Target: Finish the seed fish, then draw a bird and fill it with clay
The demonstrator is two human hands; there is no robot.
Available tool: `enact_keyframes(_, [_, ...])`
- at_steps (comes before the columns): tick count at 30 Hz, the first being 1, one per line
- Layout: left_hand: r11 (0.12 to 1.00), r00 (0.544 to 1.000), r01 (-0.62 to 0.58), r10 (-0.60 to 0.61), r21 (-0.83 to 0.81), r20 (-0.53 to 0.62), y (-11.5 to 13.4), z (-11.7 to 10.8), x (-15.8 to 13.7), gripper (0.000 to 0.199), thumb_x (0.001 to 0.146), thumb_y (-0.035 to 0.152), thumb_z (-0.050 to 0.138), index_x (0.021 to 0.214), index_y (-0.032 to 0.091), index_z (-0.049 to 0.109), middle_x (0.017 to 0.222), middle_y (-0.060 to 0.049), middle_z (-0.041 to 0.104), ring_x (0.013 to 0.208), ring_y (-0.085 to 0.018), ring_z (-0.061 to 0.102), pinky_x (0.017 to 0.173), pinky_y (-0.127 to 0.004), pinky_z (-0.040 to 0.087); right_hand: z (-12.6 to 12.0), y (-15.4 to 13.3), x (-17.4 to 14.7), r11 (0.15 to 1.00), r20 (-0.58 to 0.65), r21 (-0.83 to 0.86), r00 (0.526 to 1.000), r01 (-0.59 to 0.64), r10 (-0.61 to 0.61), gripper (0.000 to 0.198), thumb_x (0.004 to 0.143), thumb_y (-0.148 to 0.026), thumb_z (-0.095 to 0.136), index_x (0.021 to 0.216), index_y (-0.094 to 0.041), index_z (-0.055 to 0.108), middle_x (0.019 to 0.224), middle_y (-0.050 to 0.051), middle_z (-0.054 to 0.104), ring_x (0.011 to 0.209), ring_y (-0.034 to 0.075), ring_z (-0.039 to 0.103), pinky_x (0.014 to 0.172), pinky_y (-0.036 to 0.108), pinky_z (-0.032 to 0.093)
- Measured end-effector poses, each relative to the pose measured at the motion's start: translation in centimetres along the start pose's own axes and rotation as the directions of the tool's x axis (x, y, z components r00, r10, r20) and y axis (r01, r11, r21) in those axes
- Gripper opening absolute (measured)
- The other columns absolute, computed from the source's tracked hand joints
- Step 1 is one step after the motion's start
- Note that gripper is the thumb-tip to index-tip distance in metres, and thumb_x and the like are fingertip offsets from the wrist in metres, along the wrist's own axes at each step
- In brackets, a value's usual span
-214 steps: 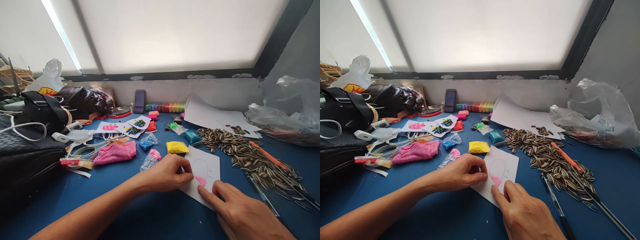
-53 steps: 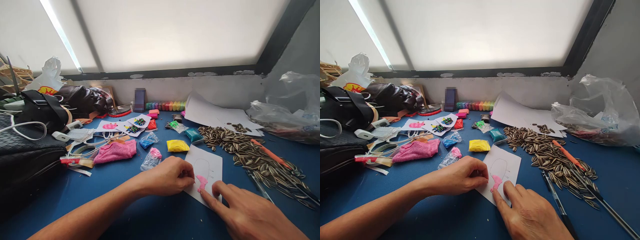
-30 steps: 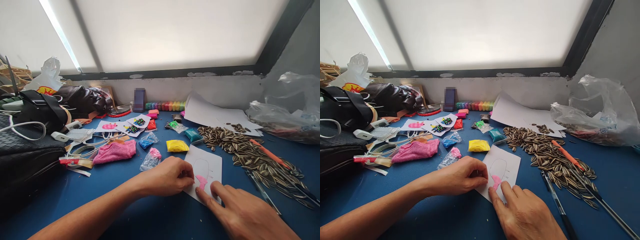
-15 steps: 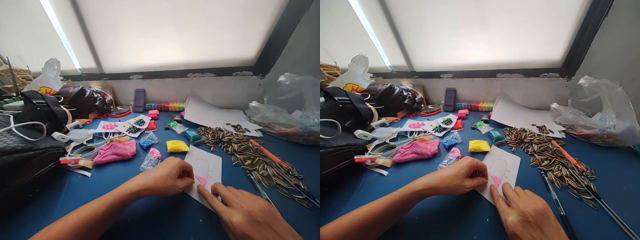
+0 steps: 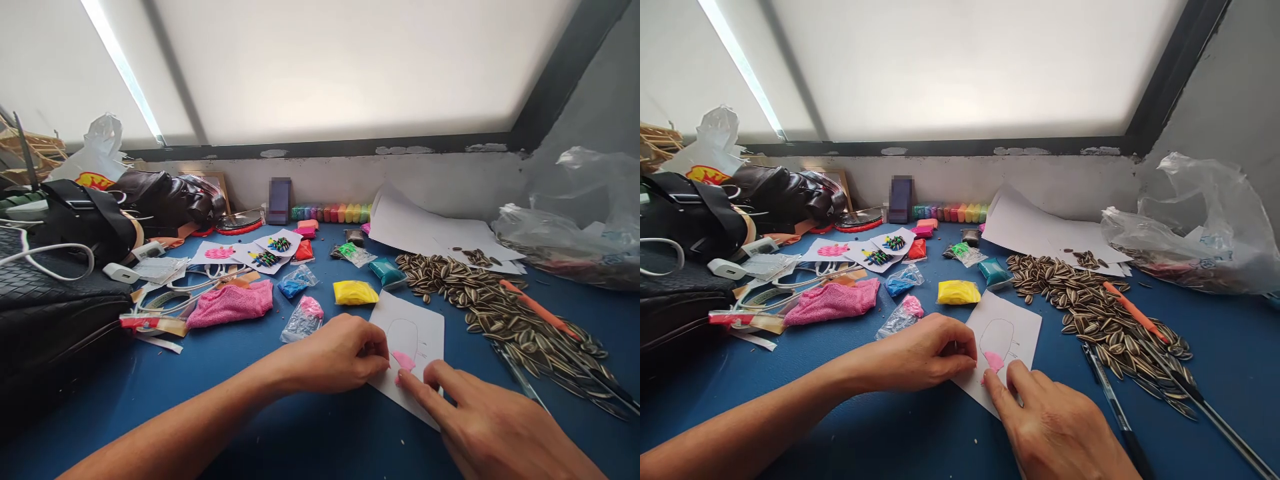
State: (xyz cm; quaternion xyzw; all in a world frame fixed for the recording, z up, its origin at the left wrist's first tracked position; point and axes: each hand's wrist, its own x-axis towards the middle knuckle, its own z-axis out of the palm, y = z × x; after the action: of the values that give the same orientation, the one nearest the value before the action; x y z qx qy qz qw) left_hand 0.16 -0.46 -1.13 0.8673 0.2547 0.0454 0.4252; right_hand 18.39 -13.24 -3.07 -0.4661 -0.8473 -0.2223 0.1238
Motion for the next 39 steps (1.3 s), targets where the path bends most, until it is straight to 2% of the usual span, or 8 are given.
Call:
enact_keyframes(6, [1.000, 1.000, 0.004, -0.004, -0.012, 0.007, -0.16, 0.03, 0.08, 0.015, 0.081, 0.018, 0.055, 0.085, 0.016, 0.070, 0.072, 0.002, 0.065, 0.064, -0.009, 0.054, 0.058, -0.018, 0.037, 0.05, -0.01, -0.36, 1.000, 0.050, 0.010, 0.999, 0.012, -0.012, 0.043, 0.073, -0.002, 0.041, 0.106, -0.020, 0.062, 0.071, 0.001, 0.064, 0.047, 0.014, 0.060, 0.042, 0.024, 0.041])
enact_keyframes(11, [1.000, 1.000, 0.008, -0.008, -0.012, 0.008, -0.10, 0.06, 0.15, 0.015, 0.081, 0.018, 0.055, 0.085, 0.016, 0.069, 0.072, 0.002, 0.064, 0.064, -0.010, 0.053, 0.058, -0.019, 0.037, 0.13, -0.14, -0.31, 1.000, 0.040, 0.013, 0.999, -0.008, 0.007, 0.040, 0.072, -0.002, 0.042, 0.102, -0.020, 0.062, 0.071, 0.002, 0.063, 0.047, 0.014, 0.058, 0.041, 0.024, 0.036])
enact_keyframes(20, [1.000, 1.000, 0.008, -0.008, -0.002, 0.017, -0.03, -0.03, -0.04, 0.015, 0.081, 0.019, 0.054, 0.086, 0.016, 0.069, 0.075, 0.001, 0.066, 0.066, -0.011, 0.054, 0.059, -0.020, 0.037, 0.02, -0.25, 0.09, 1.000, 0.041, -0.015, 0.999, -0.006, 0.006, 0.037, 0.072, -0.001, 0.041, 0.099, -0.019, 0.059, 0.074, 0.004, 0.066, 0.050, 0.016, 0.061, 0.041, 0.024, 0.039])
enact_keyframes(27, [1.000, 1.000, -0.023, 0.023, 0.011, -0.003, -0.07, 0.00, -0.02, 0.014, 0.082, 0.018, 0.055, 0.084, 0.016, 0.068, 0.070, 0.002, 0.063, 0.062, -0.009, 0.051, 0.057, -0.019, 0.035, -0.22, 0.14, -0.13, 0.999, 0.027, -0.031, 0.999, 0.018, -0.017, 0.041, 0.074, -0.001, 0.039, 0.107, -0.017, 0.058, 0.073, 0.002, 0.066, 0.048, 0.015, 0.062, 0.042, 0.026, 0.042])
enact_keyframes(33, [1.000, 1.000, -0.021, 0.021, 0.008, -0.001, -0.28, 0.12, 0.04, 0.015, 0.081, 0.018, 0.054, 0.085, 0.016, 0.069, 0.072, 0.002, 0.064, 0.064, -0.010, 0.052, 0.058, -0.019, 0.036, 0.10, -0.11, -0.21, 0.998, 0.032, -0.063, 0.999, 0.032, -0.030, 0.049, 0.076, 0.000, 0.038, 0.119, -0.016, 0.057, 0.073, 0.001, 0.064, 0.048, 0.015, 0.060, 0.043, 0.027, 0.040])
enact_keyframes(39, [1.000, 1.000, -0.017, 0.017, 0.008, 0.004, -0.18, 0.03, -0.02, 0.015, 0.081, 0.018, 0.055, 0.085, 0.016, 0.069, 0.072, 0.002, 0.063, 0.064, -0.010, 0.052, 0.058, -0.019, 0.036, 0.25, -0.54, -0.06, 0.998, 0.053, -0.057, 0.999, -0.004, 0.007, 0.041, 0.075, 0.001, 0.039, 0.105, -0.019, 0.059, 0.073, 0.002, 0.063, 0.049, 0.015, 0.058, 0.043, 0.027, 0.038])
